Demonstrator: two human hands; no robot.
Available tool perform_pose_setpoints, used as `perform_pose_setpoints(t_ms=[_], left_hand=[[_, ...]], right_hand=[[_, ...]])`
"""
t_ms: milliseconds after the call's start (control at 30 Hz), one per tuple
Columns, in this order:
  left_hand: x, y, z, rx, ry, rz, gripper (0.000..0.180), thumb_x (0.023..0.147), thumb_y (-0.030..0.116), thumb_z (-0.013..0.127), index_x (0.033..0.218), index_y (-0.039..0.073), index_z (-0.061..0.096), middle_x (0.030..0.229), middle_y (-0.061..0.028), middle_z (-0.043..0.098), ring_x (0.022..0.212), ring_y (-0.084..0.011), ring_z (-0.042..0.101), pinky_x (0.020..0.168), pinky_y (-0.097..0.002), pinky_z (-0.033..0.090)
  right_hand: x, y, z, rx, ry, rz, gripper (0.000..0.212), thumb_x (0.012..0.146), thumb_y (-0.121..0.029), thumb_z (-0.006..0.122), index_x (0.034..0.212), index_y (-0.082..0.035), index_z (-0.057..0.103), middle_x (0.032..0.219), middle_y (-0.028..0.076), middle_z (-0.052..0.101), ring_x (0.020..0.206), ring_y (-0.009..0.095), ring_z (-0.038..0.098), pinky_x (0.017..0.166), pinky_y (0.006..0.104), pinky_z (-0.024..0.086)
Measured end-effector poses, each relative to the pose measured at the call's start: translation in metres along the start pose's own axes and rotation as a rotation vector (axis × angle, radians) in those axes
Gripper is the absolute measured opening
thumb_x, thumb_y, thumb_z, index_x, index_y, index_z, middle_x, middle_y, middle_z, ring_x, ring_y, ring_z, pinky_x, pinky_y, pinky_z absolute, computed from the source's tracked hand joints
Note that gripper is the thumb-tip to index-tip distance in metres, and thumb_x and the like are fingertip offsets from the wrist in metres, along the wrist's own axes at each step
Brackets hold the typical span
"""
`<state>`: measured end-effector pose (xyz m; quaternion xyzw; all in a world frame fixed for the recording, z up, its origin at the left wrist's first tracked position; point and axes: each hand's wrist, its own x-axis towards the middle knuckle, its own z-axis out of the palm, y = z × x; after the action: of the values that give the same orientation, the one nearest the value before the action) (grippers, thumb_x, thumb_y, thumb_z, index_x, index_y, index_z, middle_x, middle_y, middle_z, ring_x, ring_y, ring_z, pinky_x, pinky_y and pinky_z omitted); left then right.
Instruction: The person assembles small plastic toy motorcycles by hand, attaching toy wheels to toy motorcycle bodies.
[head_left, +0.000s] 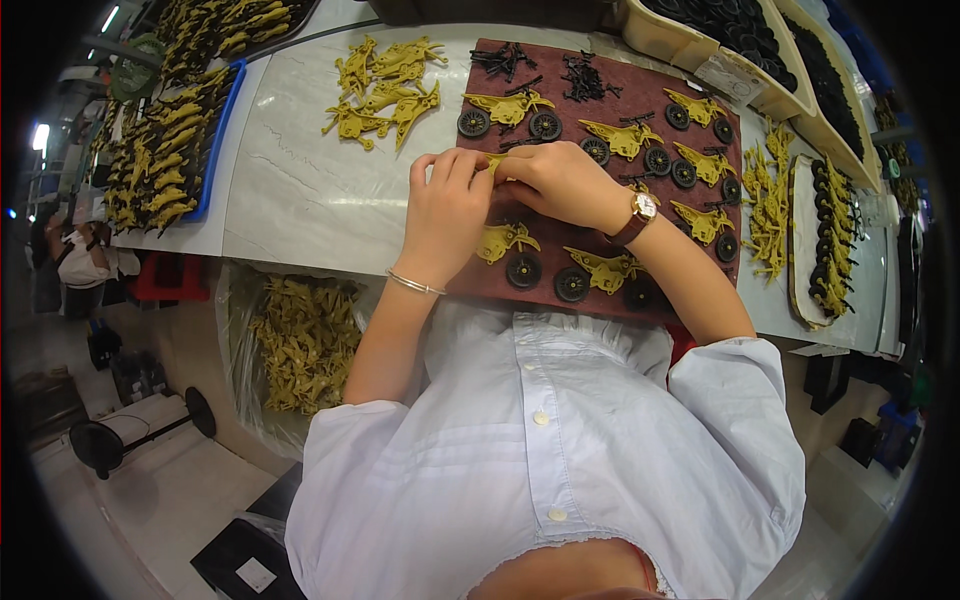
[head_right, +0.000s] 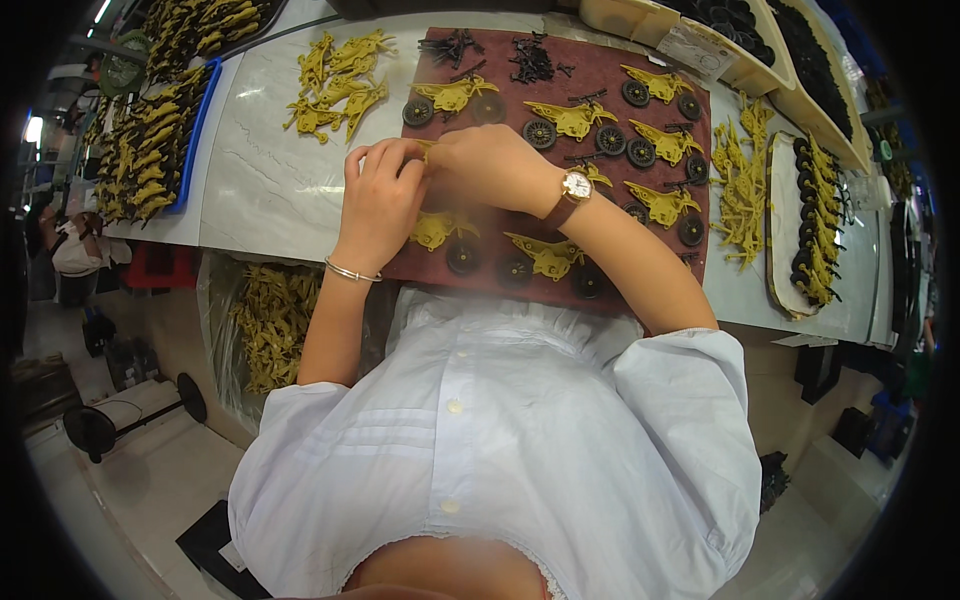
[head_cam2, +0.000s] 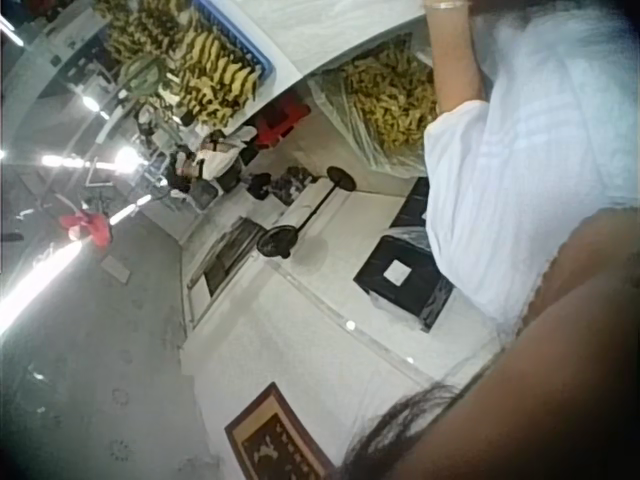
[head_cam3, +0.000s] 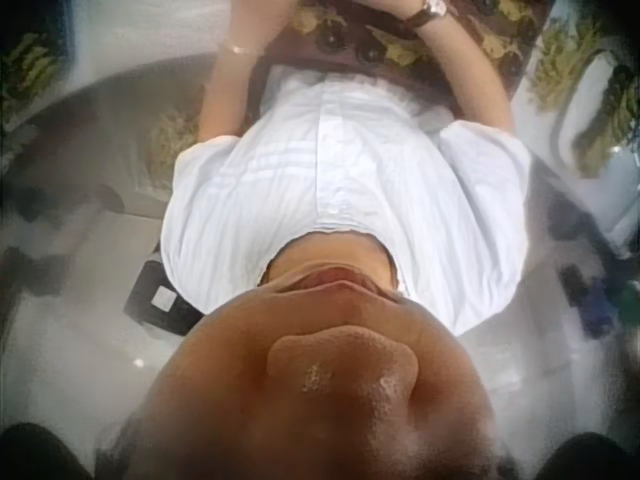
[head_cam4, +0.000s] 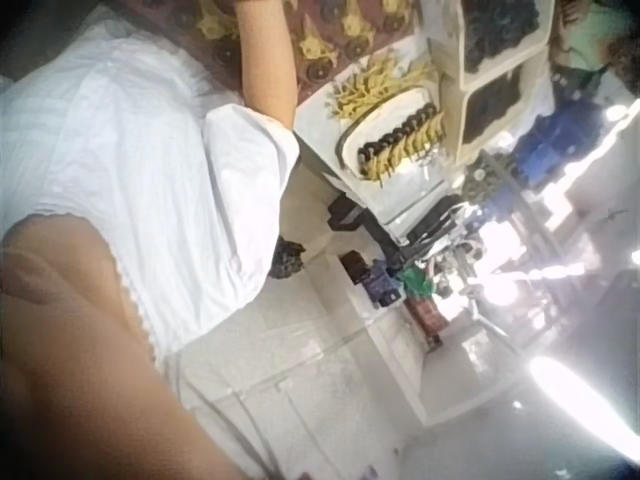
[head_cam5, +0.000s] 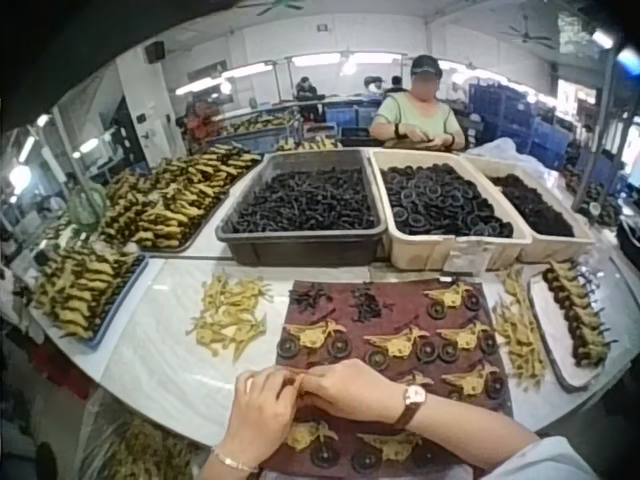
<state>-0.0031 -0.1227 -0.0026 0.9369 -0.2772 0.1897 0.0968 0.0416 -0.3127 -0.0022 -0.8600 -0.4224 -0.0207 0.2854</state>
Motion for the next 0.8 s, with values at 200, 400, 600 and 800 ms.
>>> perform_pose_setpoints(t_ms=[200,400,600,800], left_hand=[[-0.006,-0.006,0.000,-0.142,-0.053,0.007,0.025,0.085,0.016,0.062,0.108,0.006,0.064,0.125,-0.0096,0.057,0.121,-0.0251,0.050,0.104,-0.0446,0.031],[-0.010,-0.013,0.003,-0.236,-0.139,0.002,0.035,0.086,0.023,0.061,0.117,0.007,0.062,0.131,-0.0134,0.055,0.127,-0.0273,0.047,0.107,-0.0496,0.027],[-0.011,-0.015,0.004,-0.225,-0.150,0.005,0.034,0.087,0.024,0.060,0.116,0.007,0.063,0.131,-0.0125,0.055,0.127,-0.0269,0.047,0.107,-0.0498,0.027],[-0.011,-0.016,0.004,-0.196,-0.163,0.022,0.034,0.087,0.025,0.059,0.115,0.007,0.064,0.133,-0.0120,0.054,0.127,-0.0263,0.047,0.106,-0.0493,0.027]], right_hand=[[-0.001,0.013,0.007,-0.007,-0.003,0.032,0.011,0.079,-0.011,0.067,0.088,-0.005,0.067,0.082,0.009,0.065,0.074,0.030,0.064,0.065,0.0380,0.051],[-0.006,0.021,0.015,-0.035,0.036,-0.016,0.012,0.084,-0.022,0.059,0.083,-0.013,0.066,0.079,0.004,0.061,0.075,0.025,0.064,0.061,0.0369,0.052],[-0.003,0.012,0.010,-0.148,0.023,-0.060,0.009,0.080,-0.018,0.064,0.084,-0.011,0.066,0.077,0.003,0.061,0.070,0.024,0.064,0.057,0.0357,0.051],[-0.005,-0.003,0.013,-0.263,-0.050,-0.040,0.015,0.076,-0.017,0.065,0.089,-0.009,0.066,0.081,0.004,0.064,0.068,0.025,0.065,0.056,0.0361,0.051]])
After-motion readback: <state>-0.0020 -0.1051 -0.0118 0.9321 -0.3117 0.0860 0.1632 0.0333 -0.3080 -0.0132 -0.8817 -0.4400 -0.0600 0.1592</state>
